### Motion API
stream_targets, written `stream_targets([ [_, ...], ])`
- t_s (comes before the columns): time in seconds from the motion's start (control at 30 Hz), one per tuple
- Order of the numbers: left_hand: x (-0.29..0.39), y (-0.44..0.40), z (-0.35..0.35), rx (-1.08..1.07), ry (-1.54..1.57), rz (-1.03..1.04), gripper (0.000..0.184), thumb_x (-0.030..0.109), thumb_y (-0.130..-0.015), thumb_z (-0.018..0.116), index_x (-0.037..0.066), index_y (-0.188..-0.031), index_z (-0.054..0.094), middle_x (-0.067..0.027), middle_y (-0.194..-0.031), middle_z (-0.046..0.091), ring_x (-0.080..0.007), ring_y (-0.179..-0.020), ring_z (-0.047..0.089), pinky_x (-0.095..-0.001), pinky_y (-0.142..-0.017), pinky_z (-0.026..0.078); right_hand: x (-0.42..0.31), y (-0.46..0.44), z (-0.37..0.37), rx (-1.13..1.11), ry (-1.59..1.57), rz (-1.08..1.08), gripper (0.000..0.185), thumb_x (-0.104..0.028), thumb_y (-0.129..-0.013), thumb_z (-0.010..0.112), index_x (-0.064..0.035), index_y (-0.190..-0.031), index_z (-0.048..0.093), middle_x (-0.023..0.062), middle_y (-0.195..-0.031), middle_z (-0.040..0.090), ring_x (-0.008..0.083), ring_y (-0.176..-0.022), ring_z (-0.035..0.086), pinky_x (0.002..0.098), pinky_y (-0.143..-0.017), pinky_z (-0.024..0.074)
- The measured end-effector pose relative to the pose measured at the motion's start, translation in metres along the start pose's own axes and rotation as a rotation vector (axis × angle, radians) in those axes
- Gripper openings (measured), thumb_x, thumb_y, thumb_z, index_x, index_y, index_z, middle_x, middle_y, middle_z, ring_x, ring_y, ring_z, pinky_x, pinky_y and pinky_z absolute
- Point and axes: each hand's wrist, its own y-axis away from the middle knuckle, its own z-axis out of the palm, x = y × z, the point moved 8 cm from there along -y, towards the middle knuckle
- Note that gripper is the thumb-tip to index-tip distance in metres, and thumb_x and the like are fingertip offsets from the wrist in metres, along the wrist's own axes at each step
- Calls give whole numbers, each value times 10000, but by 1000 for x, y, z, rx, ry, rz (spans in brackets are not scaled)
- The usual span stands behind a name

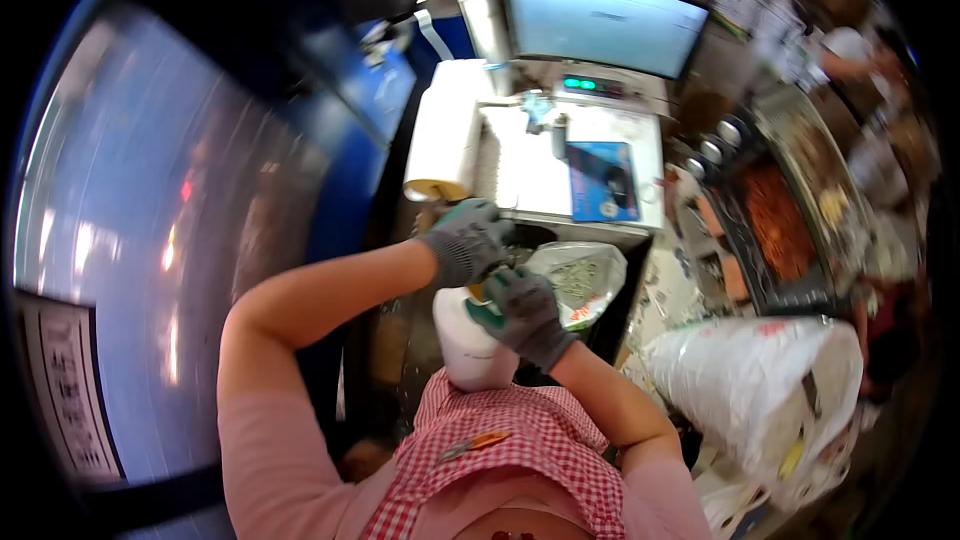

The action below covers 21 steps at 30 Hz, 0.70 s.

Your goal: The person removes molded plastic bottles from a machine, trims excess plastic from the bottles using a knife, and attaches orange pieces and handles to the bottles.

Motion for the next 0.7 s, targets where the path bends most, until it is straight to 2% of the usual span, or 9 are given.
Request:
stream_targets([
  [0.13, -6, 6, 38, -130, 358, 89, 272, 311, -717, 798, 154, -931, 740, -40, -1116, 594, -247, -1089, 528, -372, -962, 460, -2, -10, 9, -133, -82, 32, 293, -366, -810, 678, -92, -911, 644, 99, -893, 646, 309, -810, 614, 435, -678, 514],
  [0.3, -3, 19, 44, -195, 453, 44, 268, 291, -725, 787, 131, -930, 723, -60, -1102, 604, -255, -1043, 589, -377, -921, 493, -16, -13, 9, -186, -51, 1, 315, -373, -815, 676, -82, -931, 647, 96, -895, 649, 295, -818, 615, 422, -669, 517],
  [0.4, -18, 30, 45, -82, 366, -121, 295, 336, -835, 659, 110, -1020, 704, -101, -1044, 678, -301, -974, 673, -413, -838, 545, -21, -15, 18, -245, -32, 28, 355, -373, -808, 669, -64, -979, 632, 117, -974, 641, 305, -883, 603, 438, -719, 513],
  [0.53, -35, 37, 43, 37, 460, -289, 280, 405, -799, 673, 140, -890, 680, -94, -896, 674, -283, -850, 682, -393, -785, 550, -24, -16, 15, -180, 66, 29, 445, -384, -782, 676, -60, -1075, 592, 150, -1147, 572, 345, -1018, 520, 482, -820, 454],
  [0.57, -45, 37, 50, 59, 502, -348, 314, 424, -802, 653, 133, -899, 717, -124, -940, 697, -301, -938, 678, -420, -815, 543, -23, -16, 11, -117, 109, -3, 452, -402, -758, 705, -63, -1038, 602, 127, -1076, 597, 347, -963, 528, 472, -793, 440],
  [0.6, -51, 45, 37, 163, 497, -373, 310, 423, -797, 649, 146, -916, 722, -115, -943, 701, -292, -946, 679, -422, -812, 541, -13, -14, 13, -82, 10, 65, 419, -386, -737, 733, -71, -982, 604, 114, -1024, 605, 343, -938, 526, 466, -786, 434],
  [0.63, -78, 58, 38, 492, 674, -385, 337, 387, -800, 655, 130, -1012, 709, -131, -1004, 689, -278, -943, 674, -430, -814, 535, -2, -10, 17, -41, -81, 147, 391, -370, -716, 761, -78, -926, 606, 102, -972, 614, 339, -914, 525, 461, -780, 428],
  [0.67, -112, 79, 60, 503, 121, -751, 480, 342, -792, 688, 73, -1184, 626, -151, -1069, 662, -264, -890, 661, -413, -790, 538, 5, -1, 11, 43, -83, 184, 366, -345, -693, 786, -88, -873, 597, 90, -930, 613, 330, -893, 519, 456, -773, 425],
  [0.7, -145, 116, 38, 834, 79, -874, 506, 329, -787, 712, 37, -1185, 600, -158, -1072, 644, -268, -908, 645, -412, -804, 532, 8, 11, 2, 128, -73, 223, 349, -319, -670, 812, -98, -820, 587, 78, -888, 613, 322, -871, 514, 451, -766, 422],
])
